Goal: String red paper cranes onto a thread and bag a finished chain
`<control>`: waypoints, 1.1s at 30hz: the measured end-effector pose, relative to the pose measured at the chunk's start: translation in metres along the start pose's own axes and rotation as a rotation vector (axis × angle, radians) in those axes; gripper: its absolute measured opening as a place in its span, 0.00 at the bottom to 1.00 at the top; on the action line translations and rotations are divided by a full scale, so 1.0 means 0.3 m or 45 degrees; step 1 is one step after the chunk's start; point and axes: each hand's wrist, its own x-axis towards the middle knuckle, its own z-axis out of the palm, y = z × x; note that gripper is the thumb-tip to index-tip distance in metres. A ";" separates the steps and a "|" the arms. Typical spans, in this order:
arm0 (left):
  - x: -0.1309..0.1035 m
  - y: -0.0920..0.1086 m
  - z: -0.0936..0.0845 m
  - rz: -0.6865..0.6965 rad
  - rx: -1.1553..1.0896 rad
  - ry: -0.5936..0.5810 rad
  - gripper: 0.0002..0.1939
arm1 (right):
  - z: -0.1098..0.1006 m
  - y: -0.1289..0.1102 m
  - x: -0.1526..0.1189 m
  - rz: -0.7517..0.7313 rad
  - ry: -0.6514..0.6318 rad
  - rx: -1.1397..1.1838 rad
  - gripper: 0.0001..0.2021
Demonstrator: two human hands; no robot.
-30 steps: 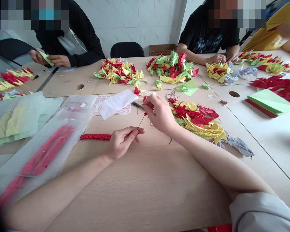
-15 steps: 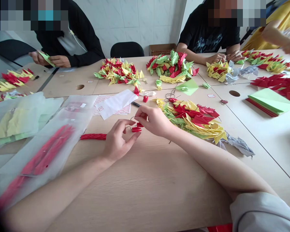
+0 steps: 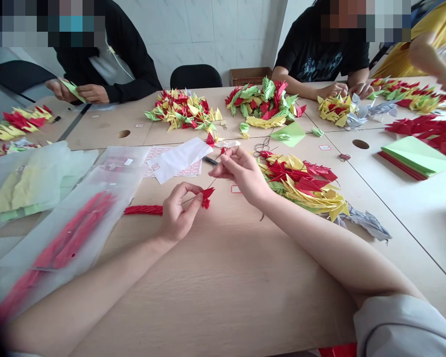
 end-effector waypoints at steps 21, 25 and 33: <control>0.010 -0.024 0.022 -0.175 -0.461 -0.094 0.19 | -0.042 -0.023 0.007 0.050 -0.154 -0.770 0.13; 0.025 -0.026 0.008 -0.096 -0.214 -0.032 0.13 | -0.039 -0.021 0.008 -0.045 0.027 -0.937 0.11; 0.051 -0.058 -0.011 0.183 0.380 0.027 0.01 | -0.064 -0.030 0.008 -0.118 -0.103 -1.417 0.11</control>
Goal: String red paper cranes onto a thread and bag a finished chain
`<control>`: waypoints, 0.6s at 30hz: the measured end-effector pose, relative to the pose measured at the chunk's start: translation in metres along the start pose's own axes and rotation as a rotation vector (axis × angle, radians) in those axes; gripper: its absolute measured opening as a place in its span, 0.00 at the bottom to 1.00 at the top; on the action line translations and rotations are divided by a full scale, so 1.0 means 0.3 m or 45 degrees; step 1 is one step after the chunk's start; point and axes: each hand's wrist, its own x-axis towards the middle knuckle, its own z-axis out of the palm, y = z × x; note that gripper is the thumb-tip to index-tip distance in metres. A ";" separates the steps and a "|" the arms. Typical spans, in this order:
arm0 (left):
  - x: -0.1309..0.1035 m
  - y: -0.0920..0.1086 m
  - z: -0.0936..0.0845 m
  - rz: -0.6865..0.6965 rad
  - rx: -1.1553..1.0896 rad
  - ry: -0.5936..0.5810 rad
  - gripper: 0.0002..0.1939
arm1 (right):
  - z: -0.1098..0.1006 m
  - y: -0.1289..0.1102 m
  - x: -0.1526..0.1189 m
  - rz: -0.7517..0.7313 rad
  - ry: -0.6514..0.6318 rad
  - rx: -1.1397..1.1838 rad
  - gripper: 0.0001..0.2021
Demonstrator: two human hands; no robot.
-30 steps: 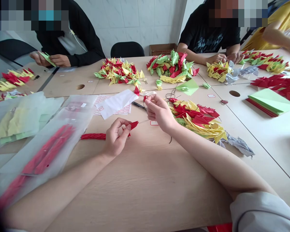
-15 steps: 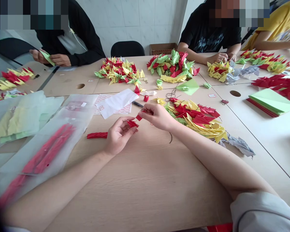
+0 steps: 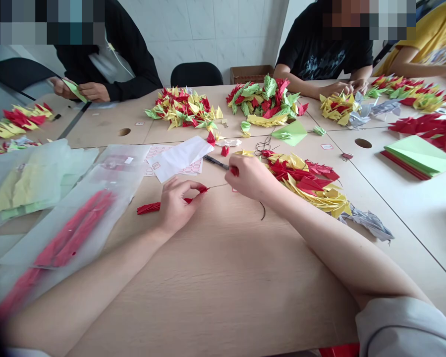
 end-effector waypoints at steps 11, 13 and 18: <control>-0.008 -0.004 0.008 -0.085 -0.060 -0.050 0.04 | 0.073 -0.042 -0.038 -0.592 0.019 0.132 0.05; -0.006 -0.005 0.008 -0.087 -0.058 -0.056 0.05 | 0.100 -0.038 -0.044 -0.620 0.054 0.158 0.05; -0.005 -0.007 0.008 -0.104 -0.084 -0.052 0.05 | 0.136 -0.027 -0.060 -0.585 0.115 0.230 0.04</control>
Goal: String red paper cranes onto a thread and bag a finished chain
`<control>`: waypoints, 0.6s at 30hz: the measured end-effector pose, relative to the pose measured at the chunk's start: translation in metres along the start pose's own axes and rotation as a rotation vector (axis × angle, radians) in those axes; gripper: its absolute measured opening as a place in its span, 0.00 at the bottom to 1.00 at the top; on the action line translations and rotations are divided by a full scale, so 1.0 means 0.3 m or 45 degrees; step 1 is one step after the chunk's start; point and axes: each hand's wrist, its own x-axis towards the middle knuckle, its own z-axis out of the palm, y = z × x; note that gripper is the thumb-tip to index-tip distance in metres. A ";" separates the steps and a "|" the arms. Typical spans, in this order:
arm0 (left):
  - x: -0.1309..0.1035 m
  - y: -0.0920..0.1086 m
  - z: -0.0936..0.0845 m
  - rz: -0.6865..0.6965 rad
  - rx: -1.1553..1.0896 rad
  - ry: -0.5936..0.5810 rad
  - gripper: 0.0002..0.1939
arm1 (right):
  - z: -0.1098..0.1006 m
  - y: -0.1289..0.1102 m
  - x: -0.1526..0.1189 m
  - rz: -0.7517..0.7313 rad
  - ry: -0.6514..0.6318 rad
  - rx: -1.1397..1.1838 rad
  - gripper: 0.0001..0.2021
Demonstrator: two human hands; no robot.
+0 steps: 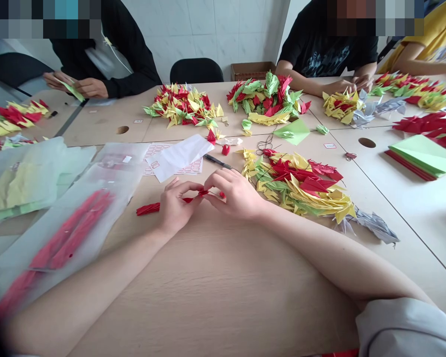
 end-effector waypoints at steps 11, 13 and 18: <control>0.003 -0.002 0.001 0.104 0.034 0.063 0.05 | 0.029 0.011 -0.020 -0.075 -0.018 -0.138 0.07; 0.003 -0.007 0.005 0.129 0.024 0.095 0.04 | 0.034 0.010 -0.020 -0.055 0.011 -0.139 0.07; 0.003 -0.015 0.011 0.155 0.030 0.132 0.04 | 0.042 0.012 -0.019 -0.015 0.056 -0.154 0.07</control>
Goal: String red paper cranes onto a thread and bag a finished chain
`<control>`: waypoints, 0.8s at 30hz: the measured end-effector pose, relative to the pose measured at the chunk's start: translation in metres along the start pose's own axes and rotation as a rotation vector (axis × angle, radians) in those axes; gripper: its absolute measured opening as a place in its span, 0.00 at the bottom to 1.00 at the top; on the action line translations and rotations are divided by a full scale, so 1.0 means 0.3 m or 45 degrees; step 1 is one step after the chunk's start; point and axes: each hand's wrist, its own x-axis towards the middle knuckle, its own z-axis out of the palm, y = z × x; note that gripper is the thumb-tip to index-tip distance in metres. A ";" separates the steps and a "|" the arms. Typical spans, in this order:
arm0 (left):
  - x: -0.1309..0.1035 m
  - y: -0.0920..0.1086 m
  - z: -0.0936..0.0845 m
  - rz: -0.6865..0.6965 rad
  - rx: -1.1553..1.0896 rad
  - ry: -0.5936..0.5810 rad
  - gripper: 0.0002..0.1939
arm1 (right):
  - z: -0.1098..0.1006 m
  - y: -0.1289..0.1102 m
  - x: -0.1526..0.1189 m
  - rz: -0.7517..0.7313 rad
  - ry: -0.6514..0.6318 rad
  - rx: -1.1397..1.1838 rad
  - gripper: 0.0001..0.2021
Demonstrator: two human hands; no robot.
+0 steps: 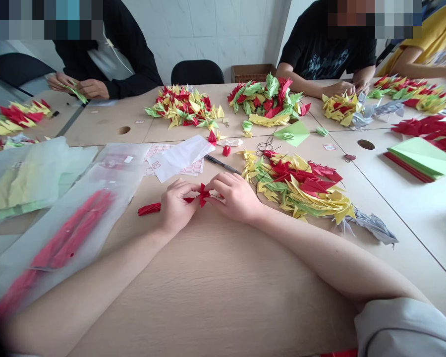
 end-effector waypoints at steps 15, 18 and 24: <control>-0.001 0.041 -0.036 -0.068 -0.169 -0.176 0.12 | -0.004 0.013 0.010 0.181 -0.045 0.208 0.02; -0.007 0.042 -0.041 -0.059 -0.151 -0.214 0.09 | -0.003 0.001 0.012 0.224 -0.052 0.293 0.02; -0.008 0.035 -0.032 -0.073 -0.094 -0.194 0.04 | -0.007 -0.013 0.015 0.387 -0.011 0.527 0.05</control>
